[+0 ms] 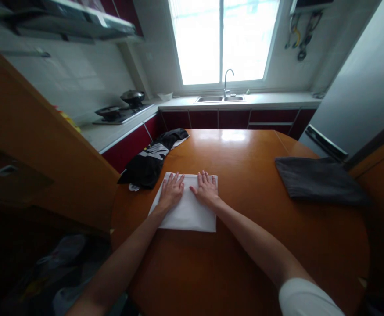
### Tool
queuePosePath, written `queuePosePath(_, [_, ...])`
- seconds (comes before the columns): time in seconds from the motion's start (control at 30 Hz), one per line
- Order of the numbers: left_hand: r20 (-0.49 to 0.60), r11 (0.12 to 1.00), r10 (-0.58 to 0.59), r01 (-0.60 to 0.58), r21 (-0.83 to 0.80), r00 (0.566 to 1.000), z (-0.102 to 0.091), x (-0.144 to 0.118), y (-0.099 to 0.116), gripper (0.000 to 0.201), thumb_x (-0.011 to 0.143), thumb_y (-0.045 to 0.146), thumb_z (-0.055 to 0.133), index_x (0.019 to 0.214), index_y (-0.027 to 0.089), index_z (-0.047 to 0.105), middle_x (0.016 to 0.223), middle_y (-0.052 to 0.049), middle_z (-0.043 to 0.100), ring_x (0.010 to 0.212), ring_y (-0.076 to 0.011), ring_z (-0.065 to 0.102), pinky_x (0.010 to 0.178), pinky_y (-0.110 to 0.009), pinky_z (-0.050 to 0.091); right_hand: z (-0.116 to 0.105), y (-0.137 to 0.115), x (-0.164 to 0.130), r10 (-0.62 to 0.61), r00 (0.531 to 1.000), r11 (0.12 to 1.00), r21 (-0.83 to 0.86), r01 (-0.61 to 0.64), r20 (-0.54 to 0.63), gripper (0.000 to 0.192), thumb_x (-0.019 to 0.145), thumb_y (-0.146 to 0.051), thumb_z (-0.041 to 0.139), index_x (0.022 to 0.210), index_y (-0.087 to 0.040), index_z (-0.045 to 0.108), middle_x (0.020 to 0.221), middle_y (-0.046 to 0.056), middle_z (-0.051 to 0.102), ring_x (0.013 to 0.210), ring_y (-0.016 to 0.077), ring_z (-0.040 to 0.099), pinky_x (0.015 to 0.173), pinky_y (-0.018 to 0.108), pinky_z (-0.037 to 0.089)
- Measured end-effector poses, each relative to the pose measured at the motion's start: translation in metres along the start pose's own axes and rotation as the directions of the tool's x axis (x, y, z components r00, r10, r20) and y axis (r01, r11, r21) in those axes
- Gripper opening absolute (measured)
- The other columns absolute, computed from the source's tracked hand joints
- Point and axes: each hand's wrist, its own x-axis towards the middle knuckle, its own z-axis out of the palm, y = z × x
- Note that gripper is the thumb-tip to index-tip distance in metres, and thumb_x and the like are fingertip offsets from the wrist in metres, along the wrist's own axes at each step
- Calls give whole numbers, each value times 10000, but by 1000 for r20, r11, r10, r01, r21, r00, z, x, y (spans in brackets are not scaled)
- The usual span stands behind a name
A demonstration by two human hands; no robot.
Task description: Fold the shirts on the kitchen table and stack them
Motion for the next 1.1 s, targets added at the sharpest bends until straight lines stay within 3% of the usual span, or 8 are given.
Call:
queuePosePath(0.17, [20, 1000, -11, 11, -20, 1000, 2, 2, -2, 534, 1017, 338, 321, 1518, 218, 460, 1608, -81, 366, 1513, -300, 255, 1222, -553, 186, -11, 47, 2, 148, 988, 989, -27, -147, 36, 764, 1019, -567, 200, 1599, -70, 177, 1671, 158, 102, 1553, 249, 61, 1224, 550, 39])
queuePosePath(0.3, [24, 1000, -9, 9, -15, 1000, 5, 5, -3, 538, 1012, 348, 326, 1516, 219, 465, 1611, -79, 359, 1513, -307, 250, 1225, -553, 168, -26, 69, 3, 251, 965, 968, -12, -252, -71, 713, 1033, -465, 237, 1573, -1, 217, 1653, 207, 153, 1546, 276, 112, 1220, 565, 77])
queuePosePath(0.37, [26, 1000, -13, 14, -17, 1000, 5, 5, -3, 537, 1011, 349, 328, 1517, 225, 462, 1612, -78, 359, 1514, -306, 248, 1225, -553, 167, -33, 60, -3, 213, 965, 977, 15, -213, -156, 677, 1034, -406, 252, 1570, 6, 221, 1653, 203, 158, 1545, 267, 123, 1225, 554, 80])
queuePosePath(0.47, [23, 1000, -12, 13, -27, 1000, 3, 4, -3, 538, 1012, 347, 328, 1517, 216, 462, 1611, -87, 359, 1514, -310, 249, 1227, -553, 161, -34, 27, -25, 9, 976, 999, 46, 1, -219, 641, 1029, -363, 272, 1578, -34, 238, 1660, 160, 171, 1547, 236, 119, 1240, 508, 63])
queuePosePath(0.53, [20, 1000, -6, 7, -26, 1000, 1, 3, -2, 540, 1015, 346, 325, 1521, 213, 456, 1611, -90, 358, 1514, -309, 250, 1231, -547, 156, -27, 2, -48, -163, 965, 984, 42, 175, -204, 650, 1024, -388, 304, 1585, -64, 243, 1661, 142, 181, 1550, 224, 101, 1246, 485, 47])
queuePosePath(0.63, [31, 1000, 1, -1, -5, 1000, -2, 1, -1, 538, 1019, 345, 320, 1526, 218, 446, 1613, -87, 353, 1515, -304, 250, 1230, -539, 168, -10, -21, -79, -298, 947, 951, 51, 305, -123, 650, 1022, -423, 328, 1568, -73, 303, 1649, 150, 224, 1545, 241, 137, 1246, 474, 73])
queuePosePath(0.9, [76, 1000, 3, -2, -14, 997, -2, 7, -13, 544, 1039, 384, 300, 1542, 212, 413, 1630, -101, 312, 1523, -314, 225, 1217, -576, 176, -3, -22, -93, -248, 967, 967, 36, 250, -63, 624, 1014, -441, 376, 1527, -86, 403, 1633, 188, 244, 1533, 295, 182, 1239, 508, 98])
queuePosePath(1.1, [184, 975, -180, 200, -101, 966, -1, 17, -55, 644, 1055, 472, 221, 1596, 123, 229, 1628, -190, 268, 1512, -310, 262, 1191, -588, 228, -2, -26, -109, -218, 973, 975, 33, 221, -75, 604, 1025, -453, 363, 1525, -119, 420, 1629, 186, 254, 1527, 302, 204, 1238, 519, 102])
